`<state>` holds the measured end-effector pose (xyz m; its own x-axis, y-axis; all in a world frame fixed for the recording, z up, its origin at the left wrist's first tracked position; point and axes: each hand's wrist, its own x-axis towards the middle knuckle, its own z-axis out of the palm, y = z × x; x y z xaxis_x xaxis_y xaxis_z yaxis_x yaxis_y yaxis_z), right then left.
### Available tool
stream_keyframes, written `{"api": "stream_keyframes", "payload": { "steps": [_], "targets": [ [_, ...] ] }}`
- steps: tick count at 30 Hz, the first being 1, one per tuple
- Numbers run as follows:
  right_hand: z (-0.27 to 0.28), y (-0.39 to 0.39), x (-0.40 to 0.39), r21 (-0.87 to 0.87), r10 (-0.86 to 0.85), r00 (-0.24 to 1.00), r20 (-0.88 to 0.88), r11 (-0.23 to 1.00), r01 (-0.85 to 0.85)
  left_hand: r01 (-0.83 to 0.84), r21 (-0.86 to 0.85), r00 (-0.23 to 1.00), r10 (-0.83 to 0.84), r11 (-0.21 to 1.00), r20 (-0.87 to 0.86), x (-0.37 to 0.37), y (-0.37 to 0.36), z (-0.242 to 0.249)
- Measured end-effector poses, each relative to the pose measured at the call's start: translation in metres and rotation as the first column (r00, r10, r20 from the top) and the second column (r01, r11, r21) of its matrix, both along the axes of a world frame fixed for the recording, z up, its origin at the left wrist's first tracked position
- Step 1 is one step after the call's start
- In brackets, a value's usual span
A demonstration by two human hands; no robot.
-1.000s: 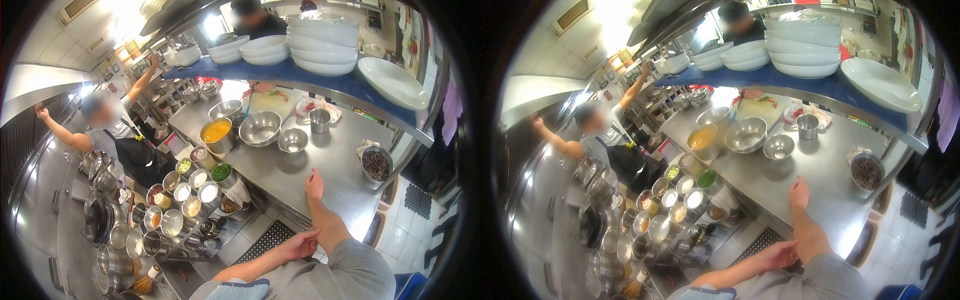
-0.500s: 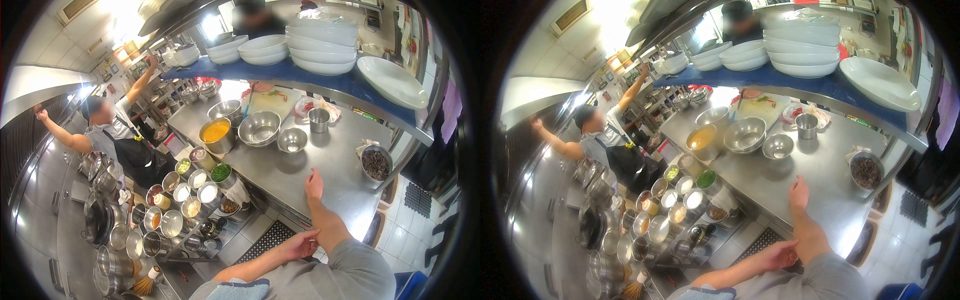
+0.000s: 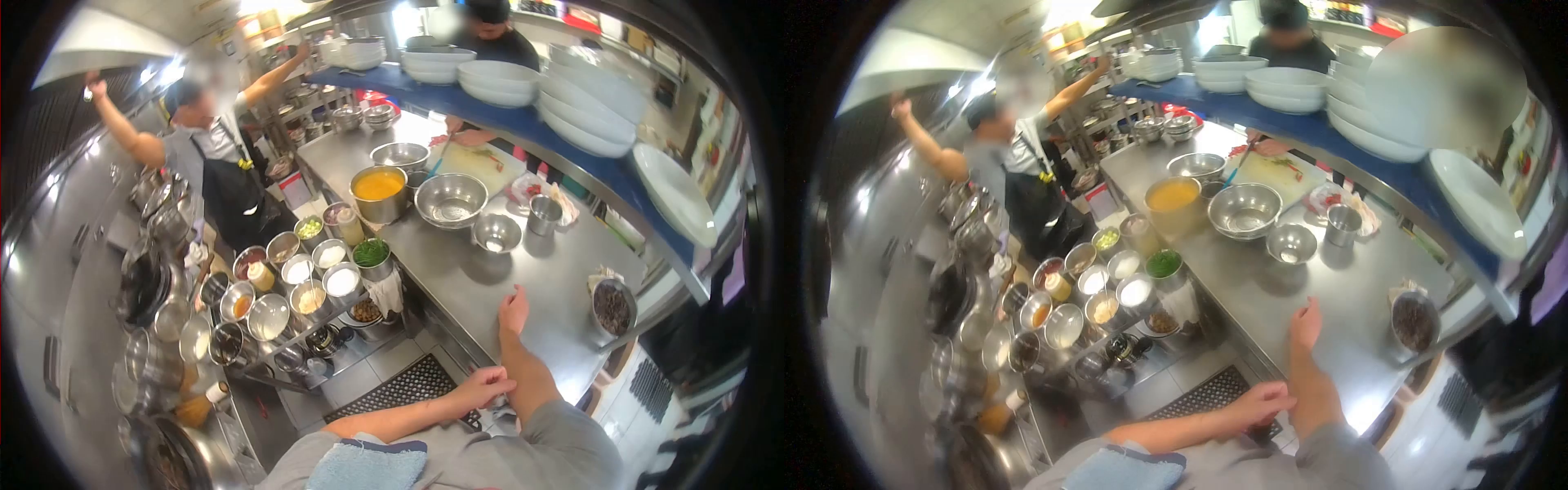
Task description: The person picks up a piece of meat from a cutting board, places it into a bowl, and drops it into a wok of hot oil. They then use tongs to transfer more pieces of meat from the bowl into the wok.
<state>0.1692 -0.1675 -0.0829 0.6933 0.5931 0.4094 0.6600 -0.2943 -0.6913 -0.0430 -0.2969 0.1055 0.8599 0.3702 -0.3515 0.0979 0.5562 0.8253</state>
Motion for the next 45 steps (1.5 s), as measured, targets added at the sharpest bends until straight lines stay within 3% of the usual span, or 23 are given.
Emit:
{"api": "stream_keyframes", "payload": {
  "steps": [3, 6, 10, 12, 15, 16, 18, 20, 23, 26, 28, 30, 33, 34, 36, 39, 40, 42, 45],
  "targets": [
    [0.008, 0.0, -0.004, -0.03, 0.02, 1.0, -0.001, 0.999, -0.02, -0.301, 0.34, 0.936, 0.209, 0.891, 0.283, 0.005, -0.002, -0.015],
    [0.006, 0.001, -0.002, -0.061, 0.047, 0.999, 0.008, 0.997, -0.046, -0.394, 0.423, 0.883, 0.209, 0.816, 0.42, -0.006, 0.001, -0.006],
    [0.015, -0.007, -0.009, -0.12, 0.088, 0.995, -0.044, 0.988, -0.093, -0.31, 0.602, 0.934, 0.118, 0.735, 0.338, -0.028, 0.003, -0.007],
    [0.009, -0.005, -0.003, -0.05, 0.119, 0.988, -0.098, 0.991, -0.124, -0.241, 0.71, 0.965, 0.083, 0.662, 0.25, -0.042, 0.008, -0.003],
    [-0.009, -0.017, 0.009, 0.002, 0.164, 0.976, -0.146, 0.986, -0.165, -0.172, 0.619, 0.962, -0.006, 0.766, 0.275, -0.063, 0.007, 0.006],
    [-0.013, -0.024, 0.008, 0.012, 0.173, 0.972, -0.161, 0.985, -0.173, -0.095, 0.525, 0.926, -0.119, 0.846, 0.358, -0.075, 0.004, 0.016],
    [-0.009, -0.03, 0.003, 0.001, 0.168, 0.968, -0.188, 0.985, -0.171, 0.115, 0.357, 0.788, -0.304, 0.927, 0.535, -0.104, 0.001, 0.047],
    [-0.01, -0.026, 0.003, -0.009, 0.155, 0.973, -0.17, 0.987, -0.159, 0.291, 0.462, 0.4, -0.545, 0.838, 0.737, -0.122, 0.003, 0.063],
    [-0.012, -0.022, 0.006, -0.074, 0.115, 0.989, -0.094, 0.99, -0.122, 0.349, 0.507, 0.114, -0.573, 0.788, 0.812, -0.148, -0.001, 0.109],
    [-0.023, -0.001, 0.001, -0.178, 0.148, 0.987, -0.056, 0.972, -0.156, 0.239, 0.499, 0.251, -0.549, 0.833, 0.797, -0.161, -0.003, 0.116],
    [-0.044, 0.027, 0.014, -0.246, 0.251, 0.968, -0.017, 0.937, -0.248, 0.061, 0.592, 0.214, -0.59, 0.803, 0.779, -0.159, -0.006, 0.127],
    [-0.032, 0.057, -0.005, -0.137, 0.472, 0.873, -0.124, 0.863, -0.486, -0.104, 0.624, 0.161, -0.606, 0.774, 0.779, -0.149, -0.007, 0.142],
    [-0.017, 0.086, -0.052, 0.01, 0.628, 0.724, -0.285, 0.757, -0.653, -0.068, 0.634, 0.252, -0.602, 0.77, 0.758, -0.136, -0.006, 0.151],
    [-0.013, 0.097, -0.061, 0.057, 0.653, 0.68, -0.332, 0.734, -0.677, -0.091, 0.707, 0.318, -0.652, 0.702, 0.688, -0.131, -0.002, 0.153],
    [-0.009, 0.109, -0.075, -0.023, 0.67, 0.714, -0.201, 0.726, -0.688, -0.103, 0.836, 0.448, -0.726, 0.539, 0.522, -0.12, 0.009, 0.159],
    [-0.025, 0.115, -0.074, -0.051, 0.674, 0.739, -0.007, 0.738, -0.673, -0.08, 0.846, 0.587, -0.661, 0.528, 0.468, -0.109, 0.009, 0.162],
    [-0.031, 0.116, -0.074, -0.045, 0.669, 0.741, 0.056, 0.743, -0.668, -0.144, 0.864, 0.606, -0.647, 0.482, 0.462, -0.103, 0.009, 0.165],
    [-0.018, 0.112, -0.082, -0.028, 0.636, 0.771, 0.001, 0.771, -0.636, -0.259, 0.892, 0.647, -0.619, 0.372, 0.446, -0.093, 0.011, 0.175],
    [-0.001, 0.102, -0.09, -0.066, 0.626, 0.78, 0.007, 0.778, -0.624, -0.46, 0.888, 0.792, -0.452, 0.002, 0.411, -0.087, 0.008, 0.182]
  ]
}}
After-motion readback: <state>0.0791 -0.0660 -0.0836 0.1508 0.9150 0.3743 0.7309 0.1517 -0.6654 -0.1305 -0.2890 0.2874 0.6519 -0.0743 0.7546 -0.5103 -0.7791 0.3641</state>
